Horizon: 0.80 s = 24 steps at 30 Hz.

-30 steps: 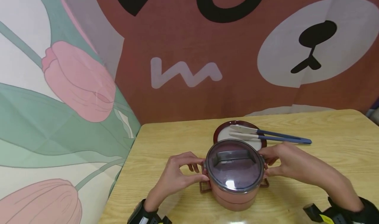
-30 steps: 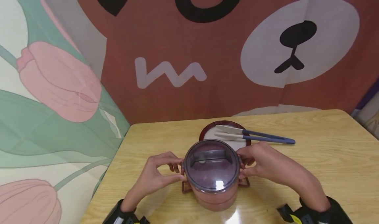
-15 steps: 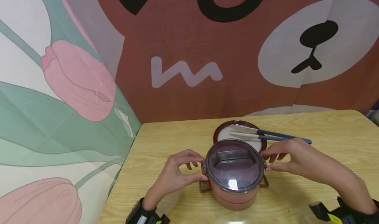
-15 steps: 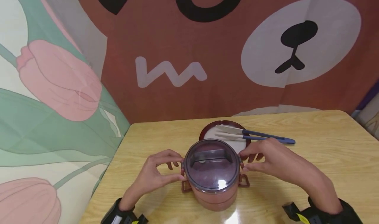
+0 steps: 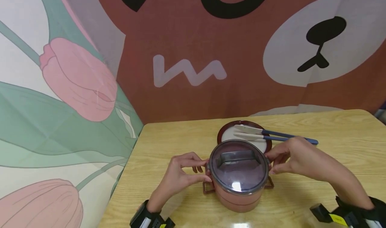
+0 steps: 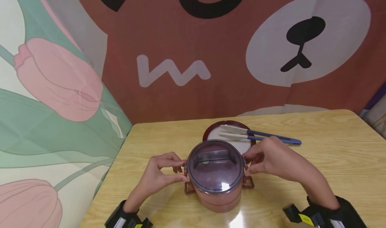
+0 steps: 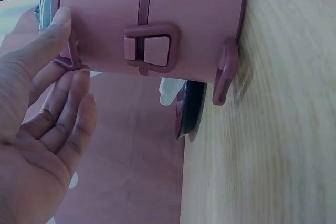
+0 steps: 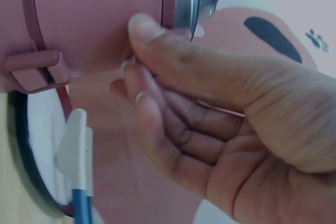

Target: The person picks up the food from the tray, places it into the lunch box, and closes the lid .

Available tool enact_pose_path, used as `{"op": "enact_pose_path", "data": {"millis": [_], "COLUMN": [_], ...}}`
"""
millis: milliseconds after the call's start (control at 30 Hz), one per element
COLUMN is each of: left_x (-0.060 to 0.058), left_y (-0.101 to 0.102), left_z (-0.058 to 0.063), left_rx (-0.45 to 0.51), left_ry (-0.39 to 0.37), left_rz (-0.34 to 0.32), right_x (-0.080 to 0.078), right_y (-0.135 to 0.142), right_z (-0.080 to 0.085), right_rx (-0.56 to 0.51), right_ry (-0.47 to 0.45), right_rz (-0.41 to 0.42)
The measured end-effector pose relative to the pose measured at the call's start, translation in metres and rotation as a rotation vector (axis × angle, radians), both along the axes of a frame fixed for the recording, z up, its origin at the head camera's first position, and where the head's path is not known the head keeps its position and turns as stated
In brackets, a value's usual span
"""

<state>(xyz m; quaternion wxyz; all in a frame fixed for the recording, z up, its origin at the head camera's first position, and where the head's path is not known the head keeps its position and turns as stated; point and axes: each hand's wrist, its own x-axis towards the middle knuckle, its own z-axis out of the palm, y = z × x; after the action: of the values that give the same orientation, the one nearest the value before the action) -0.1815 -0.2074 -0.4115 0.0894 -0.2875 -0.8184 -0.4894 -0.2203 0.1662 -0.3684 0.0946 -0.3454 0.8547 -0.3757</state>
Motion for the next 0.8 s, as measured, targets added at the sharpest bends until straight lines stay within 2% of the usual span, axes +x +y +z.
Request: {"op": "enact_pose_path", "data": {"millis": [100,167,300,400,567,800], "left_x": [0.000,-0.001,-0.005,-0.006,-0.006,-0.008], "left_y": [0.000,0.001,0.004,0.004,0.002,0.001], "left_z": [-0.005,-0.009,-0.018,-0.022,-0.021,-0.015], "left_rx": [0.049,0.089,0.157,0.165,0.127,0.104], "left_ry": [-0.017,-0.017,-0.021,-0.015,0.012,-0.024], "left_rz": [-0.025,-0.046,-0.106,-0.132,-0.105,-0.100], "right_x": [-0.004,-0.005,-0.004,-0.001,0.000,0.000], "right_y": [0.001,0.002,0.003,0.002,0.001,0.002], "right_z": [-0.004,-0.006,-0.007,-0.006,-0.004,-0.004], "right_rx": [-0.052,-0.074,-0.086,-0.085,-0.077,-0.067], "right_ry": [-0.120,-0.154,-0.134,-0.129,-0.117,-0.122], "right_rz": [-0.006,-0.005,0.000,0.020,0.051,0.040]}}
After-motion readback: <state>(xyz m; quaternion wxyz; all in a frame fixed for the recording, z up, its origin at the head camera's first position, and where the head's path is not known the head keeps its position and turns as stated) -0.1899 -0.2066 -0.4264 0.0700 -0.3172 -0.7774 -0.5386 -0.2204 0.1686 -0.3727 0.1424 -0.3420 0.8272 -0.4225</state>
